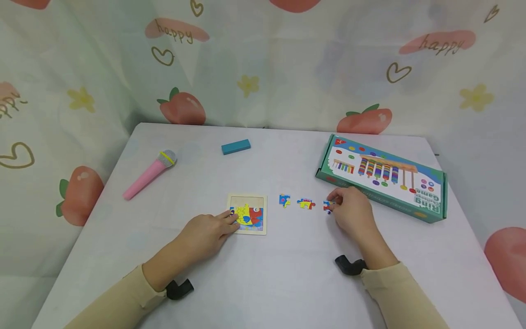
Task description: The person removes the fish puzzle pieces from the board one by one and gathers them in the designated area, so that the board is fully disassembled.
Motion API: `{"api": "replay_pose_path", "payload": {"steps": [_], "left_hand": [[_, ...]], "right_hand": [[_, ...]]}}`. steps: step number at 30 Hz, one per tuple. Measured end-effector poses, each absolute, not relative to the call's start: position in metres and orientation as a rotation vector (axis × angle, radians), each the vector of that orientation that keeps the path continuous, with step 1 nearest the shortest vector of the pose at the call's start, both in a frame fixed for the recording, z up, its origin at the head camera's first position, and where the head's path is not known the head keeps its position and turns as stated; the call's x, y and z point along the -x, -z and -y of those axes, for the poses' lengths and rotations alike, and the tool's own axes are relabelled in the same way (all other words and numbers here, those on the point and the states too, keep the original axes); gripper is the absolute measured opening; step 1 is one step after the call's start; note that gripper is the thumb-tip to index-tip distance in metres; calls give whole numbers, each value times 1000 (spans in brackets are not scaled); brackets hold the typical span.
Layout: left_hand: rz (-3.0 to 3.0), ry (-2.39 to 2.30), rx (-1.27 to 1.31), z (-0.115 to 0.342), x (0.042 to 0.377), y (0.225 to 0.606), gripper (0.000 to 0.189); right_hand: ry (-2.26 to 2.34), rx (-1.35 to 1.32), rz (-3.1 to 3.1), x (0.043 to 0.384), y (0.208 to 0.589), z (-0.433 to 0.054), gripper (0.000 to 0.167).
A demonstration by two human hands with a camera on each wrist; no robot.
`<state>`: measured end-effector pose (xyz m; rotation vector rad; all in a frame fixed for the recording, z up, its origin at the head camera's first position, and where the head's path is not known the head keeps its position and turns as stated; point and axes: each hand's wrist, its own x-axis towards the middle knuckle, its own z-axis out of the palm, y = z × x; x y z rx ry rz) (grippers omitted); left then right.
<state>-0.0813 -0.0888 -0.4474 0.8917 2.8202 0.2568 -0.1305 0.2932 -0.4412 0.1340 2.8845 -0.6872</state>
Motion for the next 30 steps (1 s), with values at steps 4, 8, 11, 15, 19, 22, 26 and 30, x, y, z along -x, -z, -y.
{"api": "replay_pose_path", "payload": {"steps": [4,8,11,15,19,22,26,30], "left_hand": [[-2823,-222,-904,89,81,448,34],[-2831,-186,-906,89,80,447,36],[-2834,-151,-913,88,80,447,38],[-2835,-119,-915,86,78,446,40],[-2844,-103,-900,84,77,445,38],[-2852,-78,-905,82,77,444,37],[-2880,-58,-951,81,76,446,34],[-2922,-40,-1023,83,74,448,32]], "right_hand": [[695,-55,-2916,129,435,-282,23],[742,42,-2905,131,427,-262,27],[783,111,-2884,134,423,-242,28],[850,217,-2832,136,421,-211,29],[945,338,-2745,136,423,-174,29],[1019,401,-2683,135,426,-149,29],[1117,420,-2605,137,433,-124,34],[1166,400,-2553,139,443,-109,36]]}}
